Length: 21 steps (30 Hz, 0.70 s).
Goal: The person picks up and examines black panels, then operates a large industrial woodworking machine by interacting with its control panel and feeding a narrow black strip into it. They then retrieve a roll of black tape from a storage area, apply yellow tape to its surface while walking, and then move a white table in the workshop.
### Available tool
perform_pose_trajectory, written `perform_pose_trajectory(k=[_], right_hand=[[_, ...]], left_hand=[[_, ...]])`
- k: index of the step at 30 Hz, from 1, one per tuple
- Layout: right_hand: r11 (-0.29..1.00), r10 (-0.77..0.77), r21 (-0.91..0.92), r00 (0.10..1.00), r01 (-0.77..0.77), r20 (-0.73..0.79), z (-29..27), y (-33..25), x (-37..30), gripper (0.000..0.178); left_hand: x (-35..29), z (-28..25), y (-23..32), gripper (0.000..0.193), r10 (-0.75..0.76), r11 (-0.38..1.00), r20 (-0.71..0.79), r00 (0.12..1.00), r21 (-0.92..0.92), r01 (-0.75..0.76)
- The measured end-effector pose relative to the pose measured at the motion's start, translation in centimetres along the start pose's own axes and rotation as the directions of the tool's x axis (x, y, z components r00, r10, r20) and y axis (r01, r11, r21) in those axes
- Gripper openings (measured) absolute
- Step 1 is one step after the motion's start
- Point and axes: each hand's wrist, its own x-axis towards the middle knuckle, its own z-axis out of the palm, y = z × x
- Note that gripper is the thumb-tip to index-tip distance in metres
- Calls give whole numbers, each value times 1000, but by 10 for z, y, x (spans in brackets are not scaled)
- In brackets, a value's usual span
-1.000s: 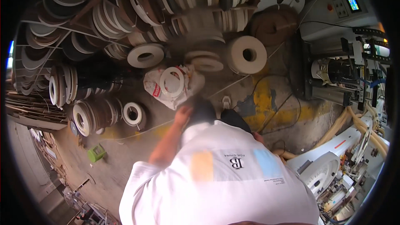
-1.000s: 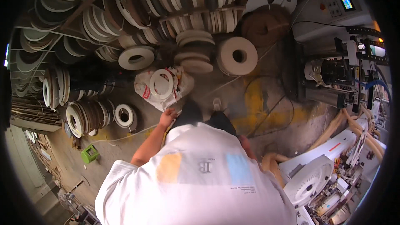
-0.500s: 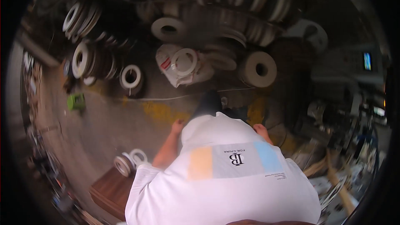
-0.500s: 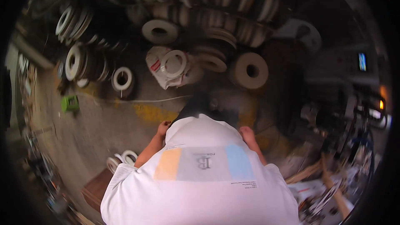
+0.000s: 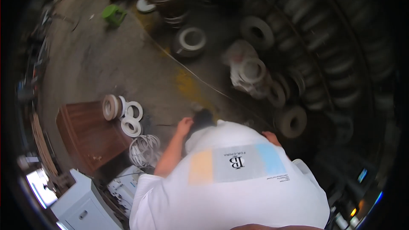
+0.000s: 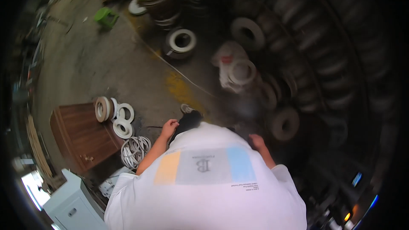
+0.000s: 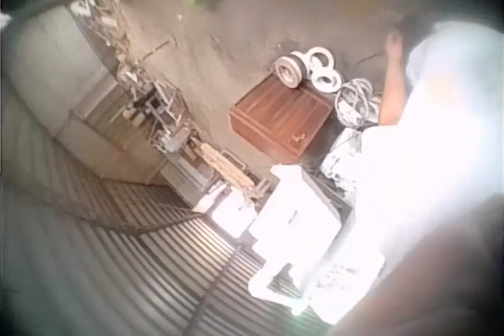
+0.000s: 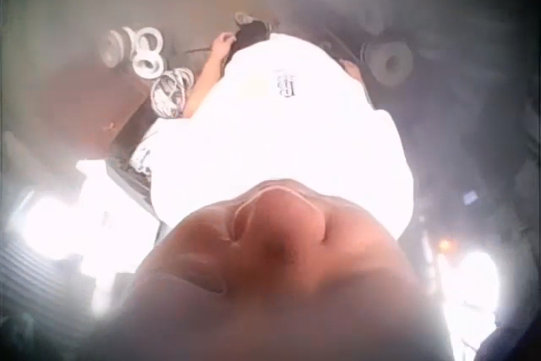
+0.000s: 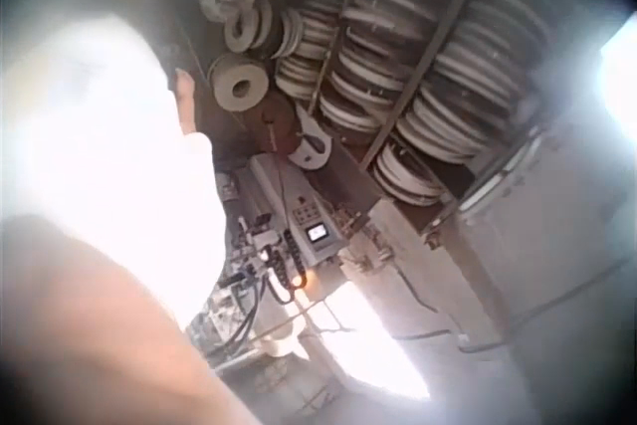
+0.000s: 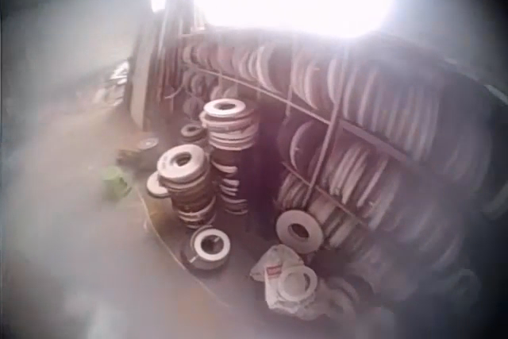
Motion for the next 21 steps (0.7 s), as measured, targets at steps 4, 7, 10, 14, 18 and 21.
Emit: perform_pose_trajectory(k=[4, 7, 10, 14, 18, 21], right_hand=[[993, 111, 28, 988, -114, 104, 76, -137, 79, 23], [998, -58, 10, 989, 57, 133, 135, -244, 152, 21], [992, -127, 3, 970, 129, 206, 190, -342, 233, 20], [916, -273, -184, 890, 356, 364, 264, -453, 307, 11], [742, -414, -386, 828, 548, 380, 300, -411, 456, 8], [715, -229, -525, 865, 461, 447, 362, -476, 493, 21]], left_hand=[[9, -125, 1, 19, -175, 948, -72, 982, -280, 149], [-1, -212, -69, 18, -328, 939, -258, 909, -198, 283], [-6, -276, -68, 15, -426, 882, -311, 850, -354, 312], [-13, -330, -52, 7, -393, 848, -443, 806, -513, 132], [27, -337, -94, 12, -300, 913, -477, 826, -395, 104], [18, -321, -104, 13, -149, 946, -535, 832, 169, 278]])
